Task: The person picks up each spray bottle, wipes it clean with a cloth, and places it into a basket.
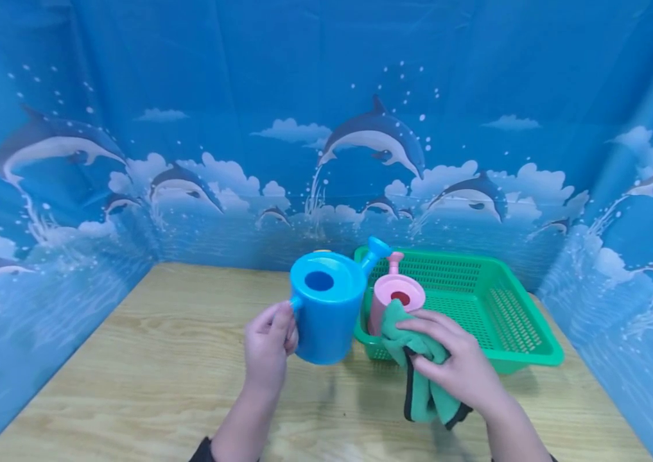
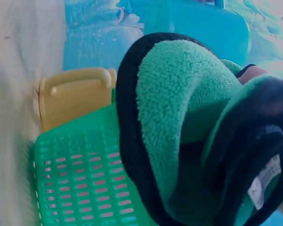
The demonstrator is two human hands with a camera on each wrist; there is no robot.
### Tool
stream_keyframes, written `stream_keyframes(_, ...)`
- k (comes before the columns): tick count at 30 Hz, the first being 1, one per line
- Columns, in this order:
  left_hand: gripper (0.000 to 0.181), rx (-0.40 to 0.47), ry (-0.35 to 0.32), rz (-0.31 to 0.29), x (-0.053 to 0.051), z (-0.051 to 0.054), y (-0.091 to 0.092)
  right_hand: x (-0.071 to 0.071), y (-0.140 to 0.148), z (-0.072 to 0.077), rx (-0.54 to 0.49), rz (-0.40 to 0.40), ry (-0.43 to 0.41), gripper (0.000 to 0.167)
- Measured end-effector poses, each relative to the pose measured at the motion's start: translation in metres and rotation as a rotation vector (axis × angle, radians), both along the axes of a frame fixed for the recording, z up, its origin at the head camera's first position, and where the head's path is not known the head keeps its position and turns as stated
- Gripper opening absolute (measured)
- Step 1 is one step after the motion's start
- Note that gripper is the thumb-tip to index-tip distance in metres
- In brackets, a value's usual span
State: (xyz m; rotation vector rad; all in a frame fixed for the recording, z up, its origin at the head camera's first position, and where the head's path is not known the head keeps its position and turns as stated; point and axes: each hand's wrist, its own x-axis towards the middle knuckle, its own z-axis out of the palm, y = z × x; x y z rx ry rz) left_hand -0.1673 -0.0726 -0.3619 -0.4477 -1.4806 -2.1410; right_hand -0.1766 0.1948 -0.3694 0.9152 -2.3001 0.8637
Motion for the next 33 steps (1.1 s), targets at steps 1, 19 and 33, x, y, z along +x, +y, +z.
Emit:
stream_keyframes(1,0.048,-0.032,-0.005,0.041,0.000,0.000,-0.001,0.000,0.001,0.001,-0.015,-0.002,0.007,0.060)
stream_keyframes(19,0.050,-0.652,0.539,0.563,-0.014,-0.010,-0.008,0.001,0.014,0.008,-0.058,-0.098,0.038,0.058)
stream_keyframes(33,0.049,-0.901,0.811,0.679,-0.016,-0.007,-0.010,0.004,0.019,0.010,-0.039,-0.146,0.025,0.059)
